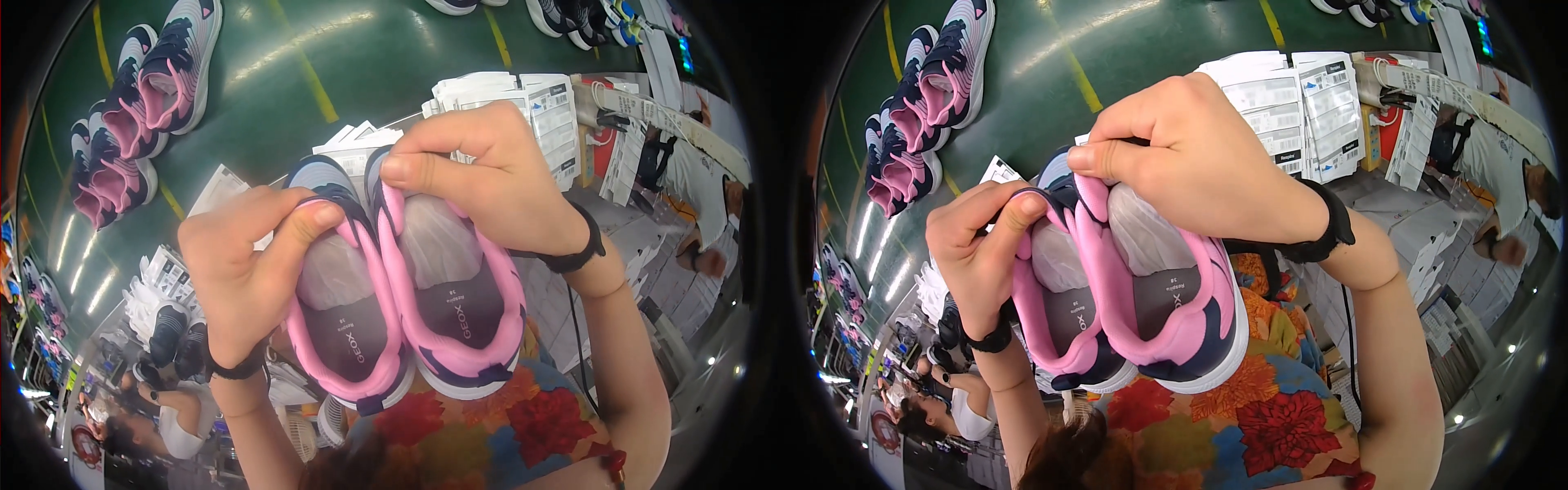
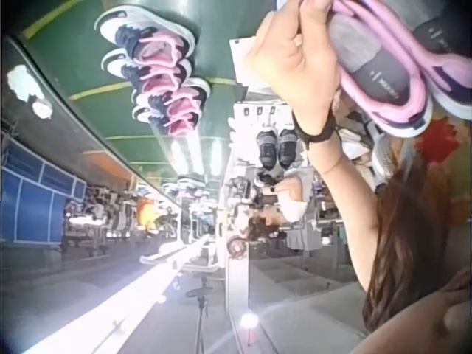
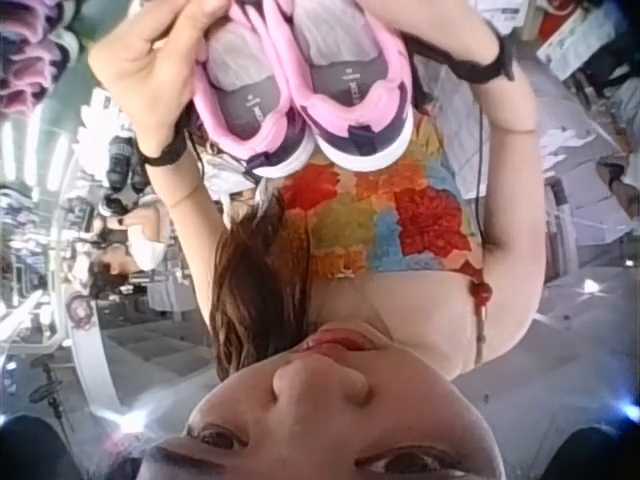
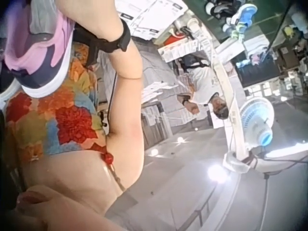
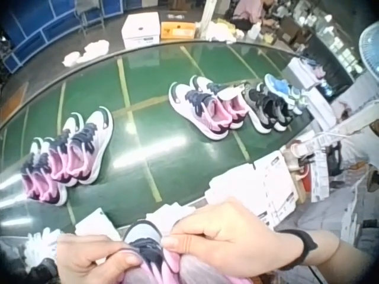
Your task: The recorder is matching shoes with their corresponding labels and organizing them at a workstation in a shoe factory.
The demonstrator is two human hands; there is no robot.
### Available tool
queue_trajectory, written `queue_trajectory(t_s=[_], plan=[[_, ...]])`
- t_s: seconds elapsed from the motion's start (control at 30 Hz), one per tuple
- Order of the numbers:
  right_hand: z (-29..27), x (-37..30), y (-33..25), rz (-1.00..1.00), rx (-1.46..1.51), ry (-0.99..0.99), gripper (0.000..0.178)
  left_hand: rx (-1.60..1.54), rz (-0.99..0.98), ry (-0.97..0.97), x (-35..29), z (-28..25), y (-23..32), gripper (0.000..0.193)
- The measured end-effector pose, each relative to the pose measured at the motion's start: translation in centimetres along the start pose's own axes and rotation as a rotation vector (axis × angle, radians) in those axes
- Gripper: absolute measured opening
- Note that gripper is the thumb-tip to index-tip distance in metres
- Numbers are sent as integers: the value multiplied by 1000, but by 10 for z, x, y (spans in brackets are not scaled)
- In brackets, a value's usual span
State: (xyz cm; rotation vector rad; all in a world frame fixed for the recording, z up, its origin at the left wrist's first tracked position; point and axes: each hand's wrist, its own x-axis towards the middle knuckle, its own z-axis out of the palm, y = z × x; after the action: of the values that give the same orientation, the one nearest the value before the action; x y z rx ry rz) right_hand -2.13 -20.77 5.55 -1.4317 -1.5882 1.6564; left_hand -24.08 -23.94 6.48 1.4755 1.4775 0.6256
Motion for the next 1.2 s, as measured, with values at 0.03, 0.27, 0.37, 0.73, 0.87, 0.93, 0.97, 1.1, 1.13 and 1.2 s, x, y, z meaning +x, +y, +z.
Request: queue_trajectory(t_s=[0.03,0.27,0.37,0.73,0.87,0.93,0.97,1.1,1.13,1.2], plan=[[-3,-1,-4,4,-4,6,22,-5,3,-5,1,-1,3,14],[-22,-28,7,-782,-174,248,31,-165,538,530,-33,-32,-18,53],[-3,-29,23,-548,789,341,69,-822,419,554,-38,-2,-63,62],[12,-35,97,342,1826,97,54,-1876,-163,174,-19,76,-132,78],[11,-35,90,233,1812,55,52,-1920,-127,109,-5,74,-136,80],[5,-26,95,164,1794,18,51,-1942,-83,72,3,76,-141,82],[4,-20,98,132,1786,-6,50,-1951,-59,59,6,77,-144,82],[-36,45,122,8,980,400,49,-1210,-39,450,64,51,-120,84],[-30,72,117,-122,739,471,50,-924,62,623,90,59,-121,75],[-31,110,135,-87,315,472,59,-19,216,877,120,80,-135,67]])
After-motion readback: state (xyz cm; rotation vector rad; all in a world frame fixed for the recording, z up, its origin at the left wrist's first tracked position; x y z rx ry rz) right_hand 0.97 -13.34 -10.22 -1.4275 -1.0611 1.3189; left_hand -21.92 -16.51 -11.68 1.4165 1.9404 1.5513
